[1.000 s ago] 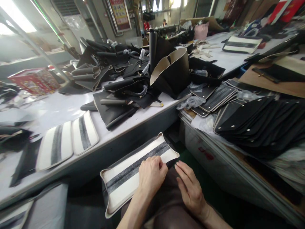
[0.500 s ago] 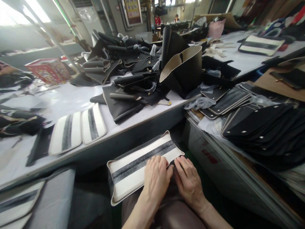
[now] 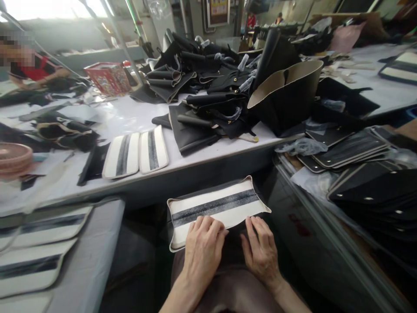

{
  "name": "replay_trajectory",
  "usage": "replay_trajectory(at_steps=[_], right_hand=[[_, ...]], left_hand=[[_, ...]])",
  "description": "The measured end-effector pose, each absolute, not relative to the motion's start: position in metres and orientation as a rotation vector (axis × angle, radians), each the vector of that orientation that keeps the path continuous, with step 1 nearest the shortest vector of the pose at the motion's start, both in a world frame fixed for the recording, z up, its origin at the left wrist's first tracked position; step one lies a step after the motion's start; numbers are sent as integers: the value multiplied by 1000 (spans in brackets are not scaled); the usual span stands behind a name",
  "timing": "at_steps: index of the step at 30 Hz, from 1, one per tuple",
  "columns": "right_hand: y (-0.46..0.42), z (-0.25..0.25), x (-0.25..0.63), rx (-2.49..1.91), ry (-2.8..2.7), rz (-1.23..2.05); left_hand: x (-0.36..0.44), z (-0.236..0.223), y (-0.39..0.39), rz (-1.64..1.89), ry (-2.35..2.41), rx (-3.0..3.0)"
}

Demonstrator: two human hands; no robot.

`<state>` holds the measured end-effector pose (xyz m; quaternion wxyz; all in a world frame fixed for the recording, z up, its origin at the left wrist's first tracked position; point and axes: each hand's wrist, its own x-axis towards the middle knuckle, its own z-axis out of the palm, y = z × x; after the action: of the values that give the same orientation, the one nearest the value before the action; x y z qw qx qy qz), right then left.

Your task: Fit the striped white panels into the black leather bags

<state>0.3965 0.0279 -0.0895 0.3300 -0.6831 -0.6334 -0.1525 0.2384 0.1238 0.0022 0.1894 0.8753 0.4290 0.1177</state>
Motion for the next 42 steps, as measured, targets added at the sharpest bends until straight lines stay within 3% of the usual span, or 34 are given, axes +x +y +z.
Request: replay_trajectory(at_steps=[5, 15, 30, 42], right_hand=[[34, -89, 383, -1706, -1723, -428], [43, -88, 358, -1561, -1837, -458], [53, -84, 336, -1411, -1976, -411], [59, -90, 325, -1337, -2063, -366]], left_hand=[[224, -4, 121, 465, 1277, 2492], [215, -7, 122, 393, 1280, 2479], [174, -1, 116, 677, 1461, 2369], [148, -27, 113, 816, 1444, 2158]])
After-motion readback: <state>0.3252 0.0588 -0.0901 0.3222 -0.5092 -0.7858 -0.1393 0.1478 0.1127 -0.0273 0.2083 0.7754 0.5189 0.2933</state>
